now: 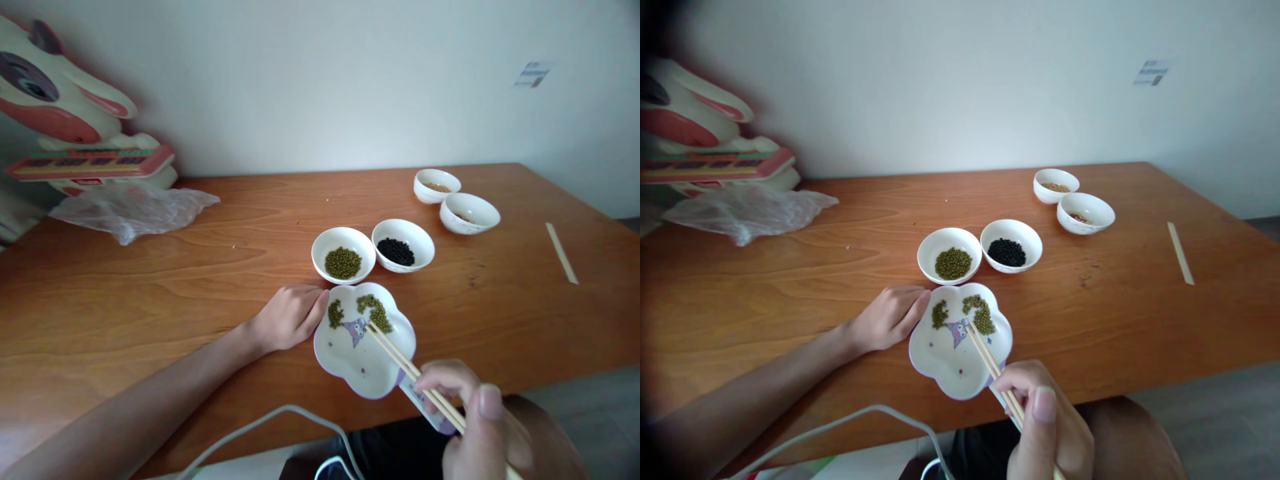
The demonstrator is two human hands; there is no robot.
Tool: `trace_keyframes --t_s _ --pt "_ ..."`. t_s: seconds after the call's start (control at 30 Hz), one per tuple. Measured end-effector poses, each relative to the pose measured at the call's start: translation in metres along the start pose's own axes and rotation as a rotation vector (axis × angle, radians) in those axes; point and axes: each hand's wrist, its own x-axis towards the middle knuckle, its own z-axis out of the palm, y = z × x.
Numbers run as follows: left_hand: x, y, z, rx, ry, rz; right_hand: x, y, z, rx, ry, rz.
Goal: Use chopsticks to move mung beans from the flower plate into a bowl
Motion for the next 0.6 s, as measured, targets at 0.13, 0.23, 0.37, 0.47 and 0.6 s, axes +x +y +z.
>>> trace_keyframes --t_s 0.13,0.23,0.37,0.47,0.6 --pt "0.000 -0.001 0.001 -0.013 0.009 -0.009 -0.003 0.016 -0.005 0.017 -0.021 -0.064" --pt "-0.001 -0.001 0.000 -0.023 -0.007 -0.005 -0.006 0.020 -0.005 0.040 -0.024 -0.066" --pt "-0.002 0.000 -0.002 -0.037 -0.022 -0.005 -0.009 0.017 -0.002 0.041 -0.038 -0.075" --pt "-0.002 0.000 -0.002 -0.049 -0.030 -0.006 -0.010 0.016 -0.001 0.053 -0.005 -0.056" --pt "-0.002 -0.001 -0.001 -0.053 -0.043 -0.018 -0.008 0.019 -0.004 0.063 0.018 -0.043"
